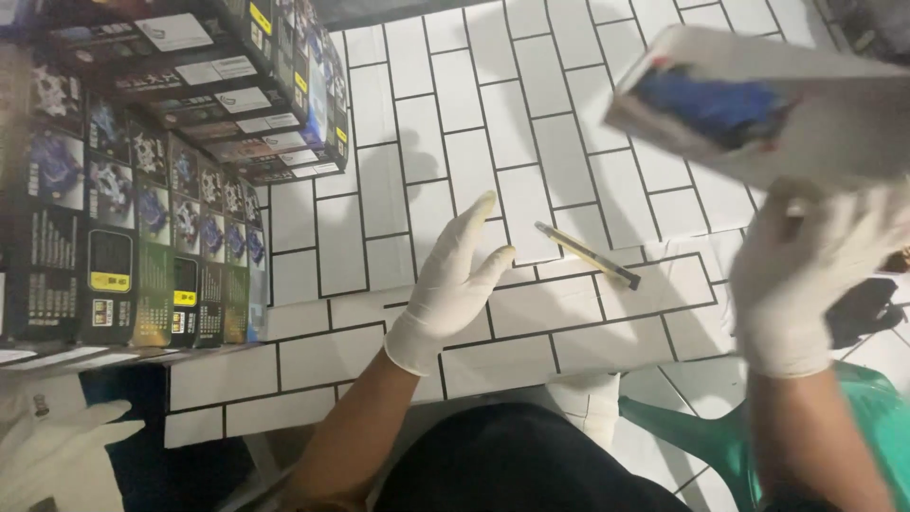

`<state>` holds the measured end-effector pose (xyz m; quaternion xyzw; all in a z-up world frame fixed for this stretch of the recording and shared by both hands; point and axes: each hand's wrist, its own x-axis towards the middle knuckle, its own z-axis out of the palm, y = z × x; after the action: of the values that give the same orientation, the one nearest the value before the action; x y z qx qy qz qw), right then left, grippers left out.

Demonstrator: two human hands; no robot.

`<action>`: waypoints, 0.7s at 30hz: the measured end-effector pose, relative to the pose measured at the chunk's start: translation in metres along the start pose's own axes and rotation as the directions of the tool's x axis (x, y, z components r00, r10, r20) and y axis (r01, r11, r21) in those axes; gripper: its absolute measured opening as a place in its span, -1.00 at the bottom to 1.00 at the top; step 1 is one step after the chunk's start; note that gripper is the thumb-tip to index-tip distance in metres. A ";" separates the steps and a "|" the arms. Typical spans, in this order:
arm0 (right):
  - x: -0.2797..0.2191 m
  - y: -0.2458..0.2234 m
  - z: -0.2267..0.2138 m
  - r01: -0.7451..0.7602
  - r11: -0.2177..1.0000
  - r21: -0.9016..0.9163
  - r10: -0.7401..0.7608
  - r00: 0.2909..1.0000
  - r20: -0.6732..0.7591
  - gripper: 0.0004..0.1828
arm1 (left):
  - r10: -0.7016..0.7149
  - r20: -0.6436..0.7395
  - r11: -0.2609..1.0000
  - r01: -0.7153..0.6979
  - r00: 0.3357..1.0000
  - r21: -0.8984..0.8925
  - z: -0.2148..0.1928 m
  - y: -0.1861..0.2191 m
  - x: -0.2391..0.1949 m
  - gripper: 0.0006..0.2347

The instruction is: Unboxing and inspecting a toy car model kit in preparation for assembly.

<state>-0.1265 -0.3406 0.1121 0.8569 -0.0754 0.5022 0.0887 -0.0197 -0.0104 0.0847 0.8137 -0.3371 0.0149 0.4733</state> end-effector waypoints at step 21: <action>-0.061 -0.240 -0.039 -0.303 0.425 0.853 -0.442 0.753 0.487 -0.62 | -0.571 -0.288 0.819 0.560 0.769 -0.125 -0.053 -0.141 -0.055 -0.50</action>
<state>-0.1373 -0.0958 0.0592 0.8845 0.2185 0.1236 -0.3932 0.0327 0.1055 -0.0121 0.8567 0.0023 -0.0050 0.5158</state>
